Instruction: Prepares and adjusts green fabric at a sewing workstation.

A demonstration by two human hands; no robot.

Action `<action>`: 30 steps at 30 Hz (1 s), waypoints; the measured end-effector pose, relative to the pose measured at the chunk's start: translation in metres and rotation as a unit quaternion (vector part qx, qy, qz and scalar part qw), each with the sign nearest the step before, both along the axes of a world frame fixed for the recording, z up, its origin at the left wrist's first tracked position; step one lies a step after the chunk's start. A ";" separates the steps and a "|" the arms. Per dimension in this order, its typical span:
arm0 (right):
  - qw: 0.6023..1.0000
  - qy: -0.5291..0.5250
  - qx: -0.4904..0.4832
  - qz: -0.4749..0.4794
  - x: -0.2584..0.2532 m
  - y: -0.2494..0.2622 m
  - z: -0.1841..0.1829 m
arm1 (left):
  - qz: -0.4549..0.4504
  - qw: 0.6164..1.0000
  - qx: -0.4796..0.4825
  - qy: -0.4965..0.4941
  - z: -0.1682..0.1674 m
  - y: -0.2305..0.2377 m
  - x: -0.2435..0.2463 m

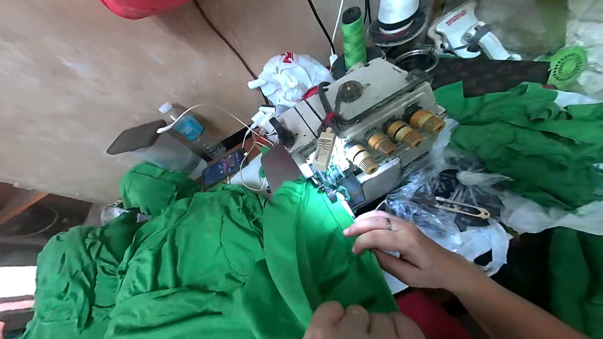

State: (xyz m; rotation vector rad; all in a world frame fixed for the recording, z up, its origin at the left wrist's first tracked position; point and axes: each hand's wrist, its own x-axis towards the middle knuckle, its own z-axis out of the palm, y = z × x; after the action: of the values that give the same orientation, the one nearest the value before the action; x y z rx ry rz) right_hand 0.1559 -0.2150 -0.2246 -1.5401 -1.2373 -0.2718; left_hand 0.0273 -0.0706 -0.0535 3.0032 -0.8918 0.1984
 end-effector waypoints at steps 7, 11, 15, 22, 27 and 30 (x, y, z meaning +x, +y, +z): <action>1.000 -0.002 0.014 -0.022 -0.001 0.002 -0.003 | 0.092 0.992 0.025 -0.081 -0.047 -0.006 0.027; 0.999 0.015 0.032 -0.037 -0.004 0.005 -0.004 | 0.112 0.981 0.000 -0.159 -0.074 -0.003 0.043; 0.997 0.051 0.041 -0.036 -0.004 0.008 -0.003 | 0.125 0.974 -0.048 -0.181 -0.088 0.005 0.050; 0.962 0.224 0.147 -0.049 -0.004 0.016 -0.003 | 0.182 0.960 -0.129 -0.167 -0.098 0.010 0.060; 0.940 0.265 0.189 -0.100 -0.003 0.012 0.004 | 0.187 0.950 -0.164 -0.190 -0.110 0.011 0.061; 0.951 0.246 0.144 -0.116 -0.003 0.009 -0.002 | 0.175 0.949 -0.155 -0.209 -0.116 0.015 0.061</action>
State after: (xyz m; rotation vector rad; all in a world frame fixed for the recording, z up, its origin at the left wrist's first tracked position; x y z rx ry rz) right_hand 0.1534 -0.2057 -0.2267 -1.3840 -0.5976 -0.1926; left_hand 0.0884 -0.0559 -0.1694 2.8264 -0.2766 0.9113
